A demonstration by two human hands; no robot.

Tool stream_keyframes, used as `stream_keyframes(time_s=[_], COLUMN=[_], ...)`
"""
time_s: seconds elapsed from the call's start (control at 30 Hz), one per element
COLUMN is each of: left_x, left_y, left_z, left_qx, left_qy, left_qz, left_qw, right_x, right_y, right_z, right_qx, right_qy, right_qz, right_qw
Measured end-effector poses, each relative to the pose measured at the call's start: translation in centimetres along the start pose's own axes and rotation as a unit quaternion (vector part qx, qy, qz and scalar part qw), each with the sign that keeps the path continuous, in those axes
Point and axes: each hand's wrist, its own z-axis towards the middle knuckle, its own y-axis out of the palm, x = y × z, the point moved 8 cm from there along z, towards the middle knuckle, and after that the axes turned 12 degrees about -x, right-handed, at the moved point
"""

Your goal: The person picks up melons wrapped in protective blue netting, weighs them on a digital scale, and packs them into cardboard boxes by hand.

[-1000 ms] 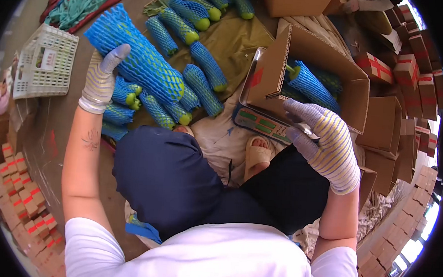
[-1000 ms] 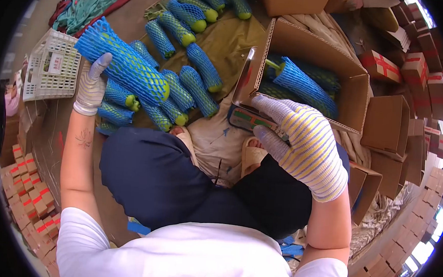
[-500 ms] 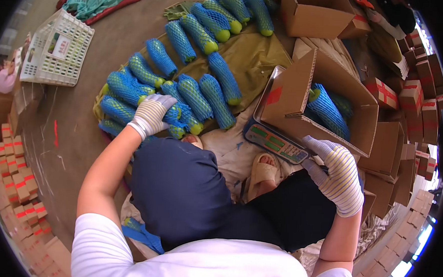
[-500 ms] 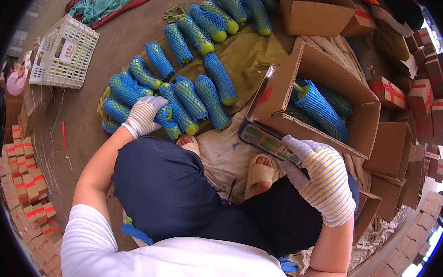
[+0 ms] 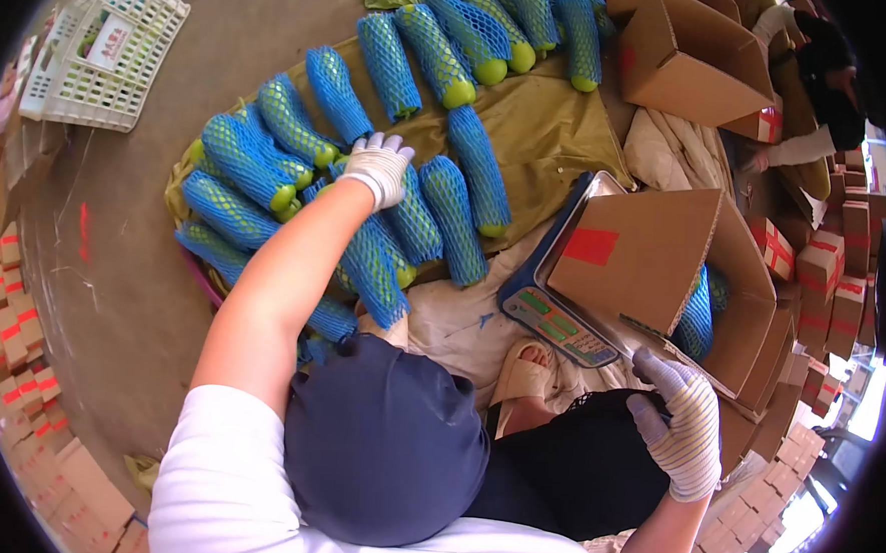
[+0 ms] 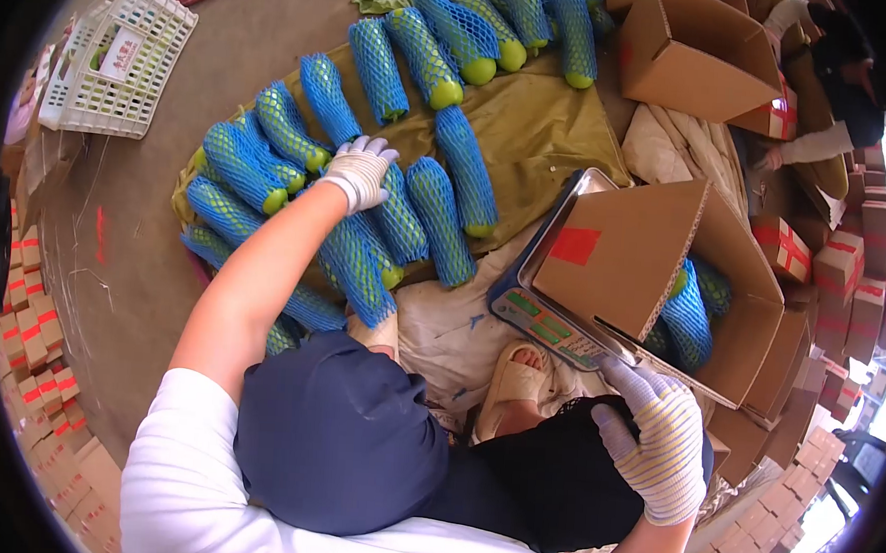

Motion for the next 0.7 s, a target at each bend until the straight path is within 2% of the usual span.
stream_keyframes(time_s=[0.07,0.1,0.17,0.2,0.27,0.3,0.33,0.43,0.57,0.6,0.67,0.7], left_x=[-0.8,-1.2,-0.2,-0.3,0.8,0.8,1.3,2.3,2.6,2.8,2.6,2.6], left_y=[1.5,2.1,2.1,2.1,2.1,2.4,1.8,1.0,1.7,2.2,1.4,0.5], left_z=[0.4,0.7,1.2,1.7,1.9,2.5,2.2,1.5,1.1,0.6,-0.3,-1.2], left_qx=[-0.1,-0.103,-0.079,-0.078,-0.063,-0.106,-0.102,-0.138,-0.059,0.008,-0.077,-0.091], left_qy=[0.024,0.025,0.113,0.117,0.183,0.189,0.191,0.157,0.189,0.236,0.227,0.205], left_qz=[-0.041,-0.047,0.094,0.094,0.173,0.131,0.13,0.236,0.257,0.275,0.218,0.212], left_qw=[0.994,0.993,0.986,0.986,0.966,0.967,0.968,0.949,0.946,0.932,0.946,0.951], right_x=[0.5,0.8,0.8,0.8,0.8,0.7,0.7,0.1,-0.4,-0.4,-0.1,-0.2], right_y=[0.2,0.3,0.2,0.1,0.2,0.1,-0.1,-0.2,-0.9,-1.0,-1.0,-1.1], right_z=[0.1,0.1,0.4,0.4,0.5,0.5,0.6,0.5,-0.3,-0.8,-1.9,-2.3], right_qx=[0.005,-0.001,-0.006,-0.008,-0.002,0.003,0.005,-0.018,-0.004,-0.001,0.013,0.026], right_qy=[0.019,0.045,0.046,0.047,0.043,0.035,0.036,0.026,0.003,-0.001,-0.018,-0.037], right_qz=[-0.012,-0.007,-0.005,0.0,-0.005,-0.011,-0.013,-0.006,-0.024,-0.024,-0.035,-0.008], right_qw=[1.0,0.999,0.999,0.999,0.999,0.999,0.999,0.999,1.0,1.0,0.999,0.999])
